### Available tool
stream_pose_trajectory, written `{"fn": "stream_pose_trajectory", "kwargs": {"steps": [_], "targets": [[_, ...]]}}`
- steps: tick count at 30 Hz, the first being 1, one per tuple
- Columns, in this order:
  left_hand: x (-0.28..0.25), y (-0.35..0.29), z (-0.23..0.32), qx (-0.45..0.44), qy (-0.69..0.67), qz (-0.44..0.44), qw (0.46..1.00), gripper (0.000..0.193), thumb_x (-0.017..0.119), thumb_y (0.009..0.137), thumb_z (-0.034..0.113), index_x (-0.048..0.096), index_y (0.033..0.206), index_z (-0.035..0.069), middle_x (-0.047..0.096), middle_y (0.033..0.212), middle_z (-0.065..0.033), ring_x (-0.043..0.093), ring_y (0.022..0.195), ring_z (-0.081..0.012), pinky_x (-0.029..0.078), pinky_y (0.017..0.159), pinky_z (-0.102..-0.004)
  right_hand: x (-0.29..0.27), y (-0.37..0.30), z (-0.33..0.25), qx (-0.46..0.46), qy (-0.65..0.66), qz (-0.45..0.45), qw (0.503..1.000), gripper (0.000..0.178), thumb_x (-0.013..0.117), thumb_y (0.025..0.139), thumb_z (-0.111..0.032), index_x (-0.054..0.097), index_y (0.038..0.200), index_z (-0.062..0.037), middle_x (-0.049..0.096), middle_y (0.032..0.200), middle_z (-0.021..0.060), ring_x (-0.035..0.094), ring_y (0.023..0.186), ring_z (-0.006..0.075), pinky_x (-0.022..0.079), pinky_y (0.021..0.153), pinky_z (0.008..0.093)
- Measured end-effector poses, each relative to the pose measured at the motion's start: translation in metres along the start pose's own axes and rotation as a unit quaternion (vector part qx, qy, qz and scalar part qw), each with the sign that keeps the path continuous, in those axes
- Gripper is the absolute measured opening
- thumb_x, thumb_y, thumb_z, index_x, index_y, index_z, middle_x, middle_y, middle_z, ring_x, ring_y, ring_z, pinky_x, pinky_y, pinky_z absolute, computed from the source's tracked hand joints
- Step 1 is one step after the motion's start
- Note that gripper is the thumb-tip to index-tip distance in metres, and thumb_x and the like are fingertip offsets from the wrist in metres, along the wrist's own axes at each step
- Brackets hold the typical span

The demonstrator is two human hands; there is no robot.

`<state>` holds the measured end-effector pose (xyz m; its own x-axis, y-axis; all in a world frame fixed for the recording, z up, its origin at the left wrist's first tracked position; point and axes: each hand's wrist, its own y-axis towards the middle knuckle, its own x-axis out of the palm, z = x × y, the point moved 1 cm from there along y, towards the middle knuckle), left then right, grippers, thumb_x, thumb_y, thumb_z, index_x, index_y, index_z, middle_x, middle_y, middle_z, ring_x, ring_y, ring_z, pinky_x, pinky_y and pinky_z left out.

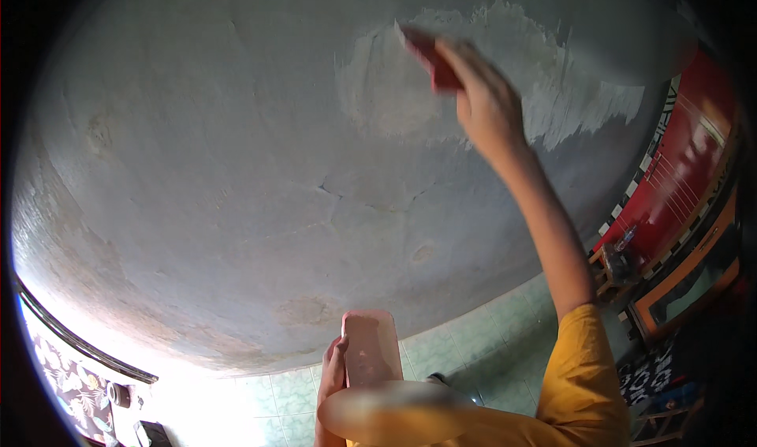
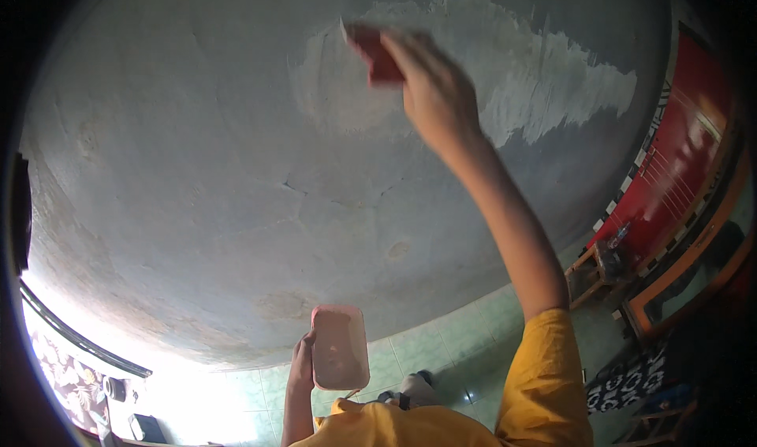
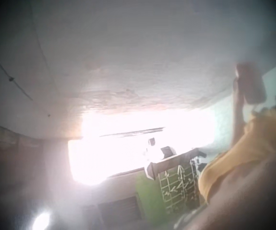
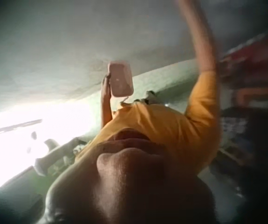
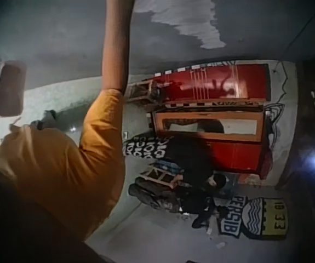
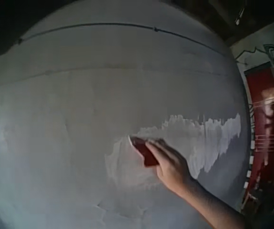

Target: The person applies white putty to a section of the ceiling using a scraper, repeatedly scooping more material from a container held in the other hand.

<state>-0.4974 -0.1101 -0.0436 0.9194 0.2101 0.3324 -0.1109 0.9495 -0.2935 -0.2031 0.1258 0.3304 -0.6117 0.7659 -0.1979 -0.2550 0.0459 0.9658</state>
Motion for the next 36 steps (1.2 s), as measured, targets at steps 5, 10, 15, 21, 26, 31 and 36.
{"fn": "stream_pose_trajectory", "kwargs": {"steps": [5,10,15,21,26,31,36], "targets": [[0.004,-0.001,-0.011,0.022,-0.013,-0.006,1.000,0.060,0.060,0.106,0.043,0.057,0.140,-0.006,0.068,0.122,-0.0108,0.065,0.108,-0.0179,0.054,0.092,-0.0326,0.036,-0.013,0.009,-0.074,-0.069,-0.038,0.994,0.053,0.058,0.093,0.003,0.058,0.146,-0.0030,0.062,0.146,0.0182,0.065,0.126,0.0396,0.055,0.107,0.0478],[-0.007,-0.016,-0.010,0.010,-0.035,0.008,0.999,0.063,0.062,0.105,0.044,0.055,0.141,-0.007,0.068,0.125,-0.0123,0.065,0.110,-0.0188,0.054,0.093,-0.0330,0.045,-0.153,-0.048,-0.080,0.018,-0.218,0.972,0.044,0.062,0.093,-0.003,0.064,0.137,0.0028,0.066,0.140,0.0207,0.066,0.128,0.0366,0.056,0.107,0.0494],[-0.013,-0.016,-0.010,0.026,-0.030,0.008,0.999,0.062,0.061,0.106,0.043,0.055,0.142,-0.007,0.068,0.125,-0.0130,0.065,0.111,-0.0189,0.054,0.094,-0.0335,0.011,-0.011,-0.028,-0.040,0.007,-0.070,0.997,0.045,0.061,0.094,0.000,0.064,0.138,-0.0018,0.071,0.132,0.0154,0.070,0.119,0.0333,0.059,0.101,0.0436],[-0.002,-0.016,-0.013,0.018,-0.036,0.002,0.999,0.061,0.059,0.107,0.042,0.055,0.141,-0.008,0.068,0.124,-0.0124,0.065,0.110,-0.0189,0.054,0.093,-0.0339,0.037,-0.004,-0.006,-0.079,-0.091,-0.031,0.992,0.040,0.060,0.095,0.000,0.066,0.135,-0.0015,0.070,0.135,0.0156,0.071,0.116,0.0343,0.060,0.098,0.0459],[-0.012,-0.019,-0.016,0.018,-0.040,0.015,0.999,0.057,0.059,0.107,0.041,0.057,0.138,-0.008,0.069,0.122,-0.0130,0.066,0.106,-0.0189,0.055,0.091,-0.0338,0.035,-0.081,-0.037,-0.061,0.050,-0.193,0.978,0.035,0.060,0.098,-0.004,0.067,0.132,-0.0042,0.071,0.130,0.0133,0.071,0.115,0.0324,0.061,0.097,0.0450],[0.006,-0.007,-0.007,0.019,-0.025,0.004,0.999,0.059,0.059,0.107,0.042,0.057,0.138,-0.008,0.069,0.121,-0.0128,0.066,0.107,-0.0187,0.055,0.091,-0.0338,-0.012,0.071,0.057,-0.026,-0.083,0.023,0.996,0.043,0.057,0.097,0.001,0.064,0.138,-0.0114,0.070,0.131,0.0124,0.073,0.109,0.0366,0.062,0.092,0.0470],[0.018,-0.011,-0.007,0.056,-0.033,0.027,0.998,0.061,0.060,0.107,0.043,0.056,0.140,-0.008,0.069,0.122,-0.0127,0.066,0.108,-0.0190,0.055,0.092,-0.0332,0.019,-0.007,0.034,-0.059,-0.089,-0.066,0.992,0.050,0.056,0.095,0.004,0.062,0.143,-0.0092,0.067,0.140,0.0172,0.070,0.118,0.0379,0.060,0.099,0.0447]]}}
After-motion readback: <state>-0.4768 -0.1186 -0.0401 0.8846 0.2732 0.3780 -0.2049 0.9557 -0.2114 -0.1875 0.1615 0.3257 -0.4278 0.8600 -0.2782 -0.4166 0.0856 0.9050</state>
